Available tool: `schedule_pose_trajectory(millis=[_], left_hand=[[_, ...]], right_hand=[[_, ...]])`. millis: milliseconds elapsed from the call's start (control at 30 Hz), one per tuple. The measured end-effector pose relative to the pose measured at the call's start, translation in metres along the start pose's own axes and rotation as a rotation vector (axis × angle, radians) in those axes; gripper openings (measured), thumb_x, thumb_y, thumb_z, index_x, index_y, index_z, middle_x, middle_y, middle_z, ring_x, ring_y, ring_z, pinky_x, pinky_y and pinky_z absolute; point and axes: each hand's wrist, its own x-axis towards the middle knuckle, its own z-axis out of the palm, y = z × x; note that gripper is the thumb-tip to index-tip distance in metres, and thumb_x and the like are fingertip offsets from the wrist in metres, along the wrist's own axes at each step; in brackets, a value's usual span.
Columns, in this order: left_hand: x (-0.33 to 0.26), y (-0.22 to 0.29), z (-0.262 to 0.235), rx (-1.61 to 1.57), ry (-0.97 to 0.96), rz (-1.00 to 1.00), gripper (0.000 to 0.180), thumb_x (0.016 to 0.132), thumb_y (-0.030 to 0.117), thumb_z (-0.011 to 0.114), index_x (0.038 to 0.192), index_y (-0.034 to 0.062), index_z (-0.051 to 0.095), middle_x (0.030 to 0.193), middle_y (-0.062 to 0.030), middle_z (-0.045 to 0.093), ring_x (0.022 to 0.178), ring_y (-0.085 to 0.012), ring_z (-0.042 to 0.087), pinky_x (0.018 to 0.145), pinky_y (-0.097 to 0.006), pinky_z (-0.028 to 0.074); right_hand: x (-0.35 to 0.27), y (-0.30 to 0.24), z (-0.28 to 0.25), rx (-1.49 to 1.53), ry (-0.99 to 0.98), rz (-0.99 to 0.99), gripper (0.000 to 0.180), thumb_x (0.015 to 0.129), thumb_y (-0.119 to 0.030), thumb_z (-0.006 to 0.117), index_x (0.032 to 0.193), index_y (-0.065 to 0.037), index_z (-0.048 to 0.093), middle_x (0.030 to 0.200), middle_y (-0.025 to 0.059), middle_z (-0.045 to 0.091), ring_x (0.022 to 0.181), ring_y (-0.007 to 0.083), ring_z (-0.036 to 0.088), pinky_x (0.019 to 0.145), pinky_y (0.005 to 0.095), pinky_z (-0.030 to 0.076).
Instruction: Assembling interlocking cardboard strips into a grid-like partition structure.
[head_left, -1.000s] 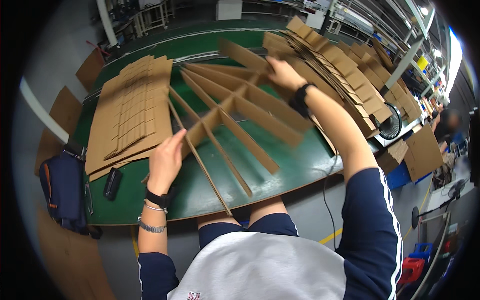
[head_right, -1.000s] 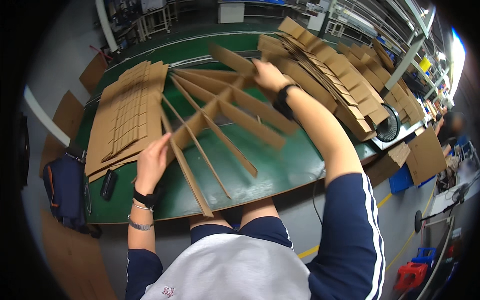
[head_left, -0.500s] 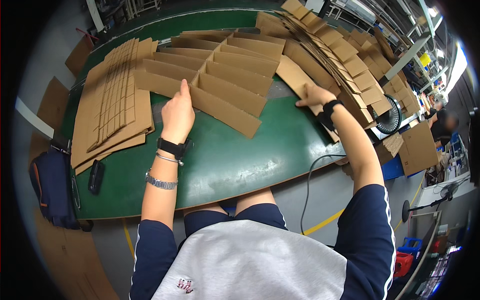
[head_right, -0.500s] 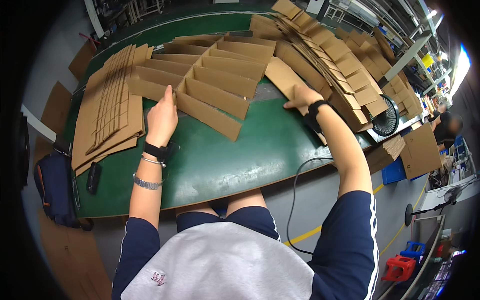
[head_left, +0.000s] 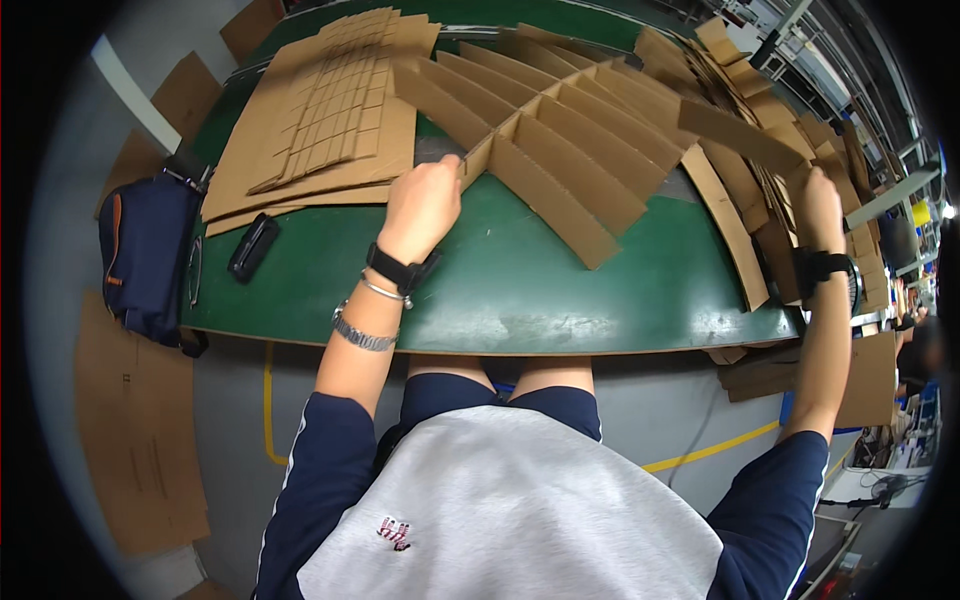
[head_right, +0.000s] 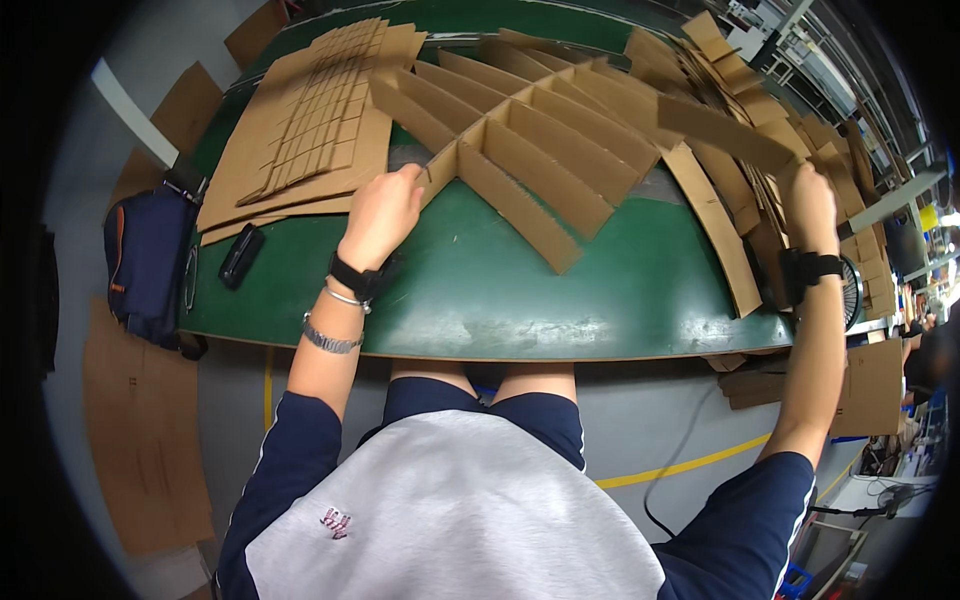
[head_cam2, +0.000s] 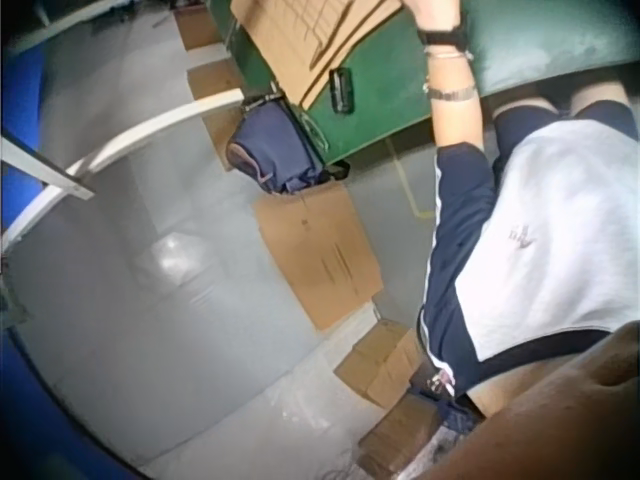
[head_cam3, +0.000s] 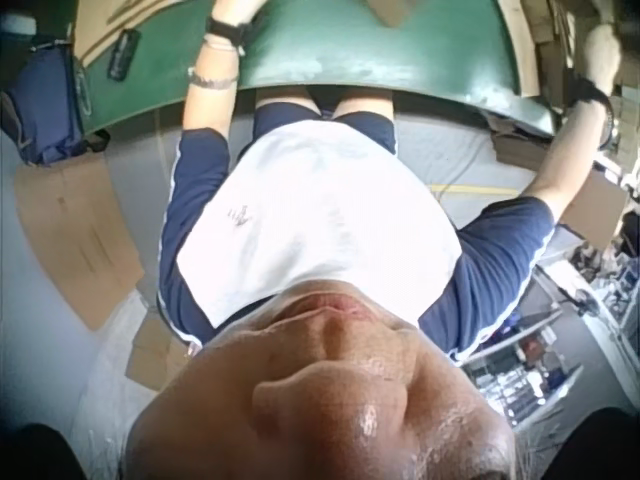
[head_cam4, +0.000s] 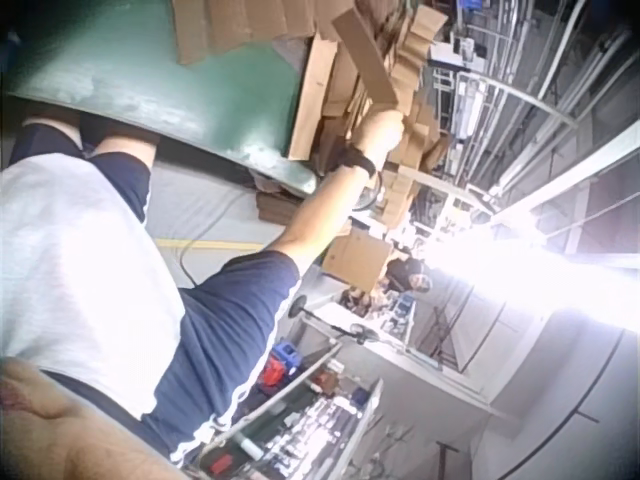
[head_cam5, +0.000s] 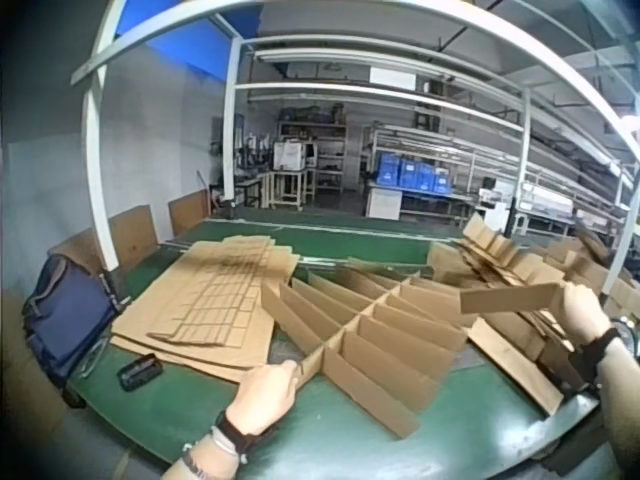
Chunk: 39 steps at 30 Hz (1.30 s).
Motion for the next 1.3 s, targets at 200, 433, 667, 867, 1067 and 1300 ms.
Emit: schedule_pose_trajectory(millis=[200, 433, 667, 867, 1067, 1300], left_hand=[[0.011, 0.007, 0.016, 0.007, 0.064, 0.075, 0.006, 0.077, -0.002, 0.057, 0.082, -0.001, 0.06, 0.072, -0.0208, 0.065, 0.07, -0.0385, 0.067, 0.063, -0.047, 0.054], [0.012, 0.011, 0.019, -0.007, 0.012, 0.05, 0.011, 0.085, 0.009, 0.061, 0.087, -0.0011, 0.061, 0.074, -0.023, 0.065, 0.073, -0.0403, 0.065, 0.067, -0.049, 0.052], [0.003, 0.011, 0.013, -0.079, 0.023, 0.049, 0.011, 0.084, 0.006, 0.059, 0.091, -0.0009, 0.063, 0.076, -0.0249, 0.065, 0.074, -0.0396, 0.066, 0.067, -0.049, 0.053], [0.003, 0.015, 0.015, -0.086, 0.019, 0.056, 0.009, 0.084, 0.005, 0.06, 0.089, -0.0021, 0.063, 0.075, -0.0252, 0.065, 0.072, -0.0398, 0.066, 0.066, -0.048, 0.053], [0.006, 0.019, 0.02, -0.133, 0.035, 0.059, 0.008, 0.083, 0.005, 0.062, 0.087, -0.0021, 0.062, 0.075, -0.0257, 0.064, 0.074, -0.0406, 0.066, 0.068, -0.049, 0.053], [0.006, 0.029, 0.015, -0.077, 0.018, 0.045, 0.009, 0.083, 0.007, 0.063, 0.086, -0.0007, 0.06, 0.077, -0.0244, 0.065, 0.077, -0.0419, 0.064, 0.07, -0.05, 0.052]], right_hand=[[0.043, -0.087, -0.056, 1.058, 0.229, -0.088, 0.043, 0.099, -0.027, 0.051, 0.133, 0.001, 0.05, 0.123, 0.0184, 0.063, 0.108, 0.0233, 0.062, 0.092, 0.0328, 0.049], [-0.04, -0.31, -0.061, 1.08, -0.197, -0.582, 0.051, 0.097, -0.012, 0.047, 0.145, -0.005, 0.033, 0.088, 0.0292, 0.065, 0.08, 0.0443, 0.065, 0.075, 0.05, 0.051], [-0.045, -0.323, -0.089, 1.043, -0.233, -0.683, 0.055, 0.097, -0.01, 0.047, 0.149, -0.009, 0.029, 0.078, 0.0248, 0.065, 0.066, 0.0391, 0.064, 0.065, 0.0485, 0.051], [-0.039, -0.33, -0.083, 1.012, -0.116, -0.801, 0.057, 0.094, -0.007, 0.049, 0.148, -0.008, 0.031, 0.078, 0.0227, 0.066, 0.067, 0.0386, 0.063, 0.064, 0.048, 0.05], [-0.038, -0.341, -0.063, 0.908, -0.162, -0.932, 0.066, 0.09, -0.005, 0.052, 0.151, -0.013, 0.028, 0.077, 0.0235, 0.064, 0.069, 0.04, 0.063, 0.066, 0.0482, 0.05], [-0.035, -0.338, -0.064, 0.842, -0.238, -1.001, 0.062, 0.09, -0.009, 0.053, 0.149, -0.015, 0.034, 0.078, 0.023, 0.065, 0.071, 0.0398, 0.063, 0.067, 0.0494, 0.049]])
